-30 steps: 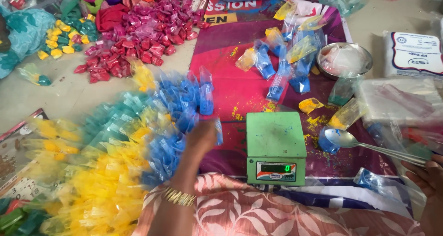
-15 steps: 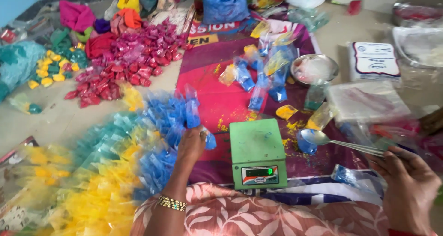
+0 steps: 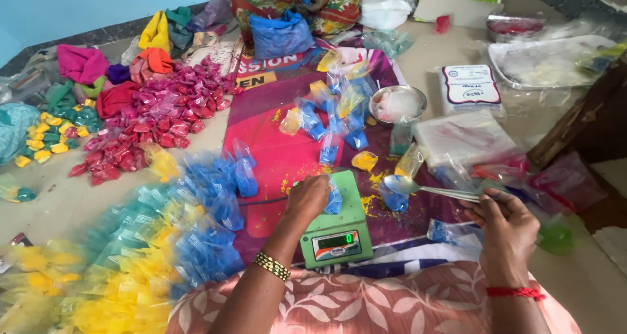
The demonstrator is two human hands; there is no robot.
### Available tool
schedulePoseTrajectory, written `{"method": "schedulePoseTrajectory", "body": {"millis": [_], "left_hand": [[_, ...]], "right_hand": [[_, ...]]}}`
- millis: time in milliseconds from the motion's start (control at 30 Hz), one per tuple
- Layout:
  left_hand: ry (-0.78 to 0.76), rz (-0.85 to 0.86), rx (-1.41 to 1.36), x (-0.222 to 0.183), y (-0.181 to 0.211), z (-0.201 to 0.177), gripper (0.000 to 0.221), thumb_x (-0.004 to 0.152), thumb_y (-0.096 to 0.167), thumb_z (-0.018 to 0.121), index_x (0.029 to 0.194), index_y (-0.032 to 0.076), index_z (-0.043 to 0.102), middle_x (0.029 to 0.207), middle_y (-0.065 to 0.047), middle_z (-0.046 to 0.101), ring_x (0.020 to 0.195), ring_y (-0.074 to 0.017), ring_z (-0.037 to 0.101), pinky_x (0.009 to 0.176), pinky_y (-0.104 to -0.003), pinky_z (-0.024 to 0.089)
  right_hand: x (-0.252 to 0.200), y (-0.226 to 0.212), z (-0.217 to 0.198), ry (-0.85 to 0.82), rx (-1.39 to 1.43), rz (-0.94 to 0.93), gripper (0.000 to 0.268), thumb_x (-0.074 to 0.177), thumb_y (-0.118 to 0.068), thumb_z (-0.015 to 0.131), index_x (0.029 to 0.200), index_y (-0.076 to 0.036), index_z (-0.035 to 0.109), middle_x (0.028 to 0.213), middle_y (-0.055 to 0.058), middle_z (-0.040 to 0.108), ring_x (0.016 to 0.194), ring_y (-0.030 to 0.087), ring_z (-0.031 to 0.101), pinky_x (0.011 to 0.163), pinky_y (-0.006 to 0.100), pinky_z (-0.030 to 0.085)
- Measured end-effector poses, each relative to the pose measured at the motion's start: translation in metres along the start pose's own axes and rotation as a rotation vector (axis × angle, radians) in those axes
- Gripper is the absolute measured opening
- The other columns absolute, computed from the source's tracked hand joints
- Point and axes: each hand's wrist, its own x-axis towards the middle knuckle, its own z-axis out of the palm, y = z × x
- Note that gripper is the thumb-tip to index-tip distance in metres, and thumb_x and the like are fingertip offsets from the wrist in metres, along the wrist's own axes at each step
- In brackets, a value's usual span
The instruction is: The person weighs colorful powder on a digital scale and puts it into small plastic bags.
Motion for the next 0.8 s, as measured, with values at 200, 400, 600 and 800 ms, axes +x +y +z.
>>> {"method": "schedulePoseTrajectory", "body": {"millis": [200,400,600,800], "left_hand": [[0.026,0.033,-0.04,-0.018,0.016,-0.041,0.033,0.093,0.027,0.069,0.119,0.007,0.064,0.106,-0.022,0.07,0.104,-0.0416,0.066,0.085,-0.055,0.053],[0.354,0.219,-0.14,-0.04,0.005,-0.053,0.03,0.091,0.019,0.07,0.113,0.001,0.063,0.108,-0.022,0.069,0.103,-0.0417,0.064,0.084,-0.053,0.053],[0.532,0.14,-0.416,-0.095,-0.021,-0.027,0.02,0.1,0.016,0.063,0.112,0.001,0.067,0.105,-0.022,0.07,0.095,-0.0398,0.067,0.08,-0.047,0.056],[0.547,-0.213,-0.649,-0.134,-0.076,0.037,0.027,0.103,0.024,0.057,0.113,0.003,0.07,0.092,-0.019,0.074,0.074,-0.0309,0.07,0.068,-0.039,0.054]], "right_hand": [[0.0,-0.006,0.005,-0.007,0.046,0.02,0.019,0.104,-0.001,0.063,0.119,0.01,0.062,0.104,0.016,0.071,0.09,0.025,0.076,0.077,0.03,0.063],[-0.007,-0.023,0.006,0.026,0.074,0.029,0.016,0.104,0.001,0.061,0.117,0.009,0.061,0.107,0.015,0.07,0.094,0.026,0.076,0.083,0.032,0.065],[-0.003,-0.017,-0.001,0.038,0.19,0.065,0.017,0.102,0.001,0.063,0.118,0.006,0.062,0.105,0.012,0.069,0.093,0.027,0.076,0.083,0.034,0.065],[-0.005,-0.021,0.001,0.05,0.141,0.064,0.017,0.1,0.001,0.066,0.117,0.004,0.062,0.105,0.013,0.072,0.094,0.027,0.077,0.081,0.032,0.064]]}}
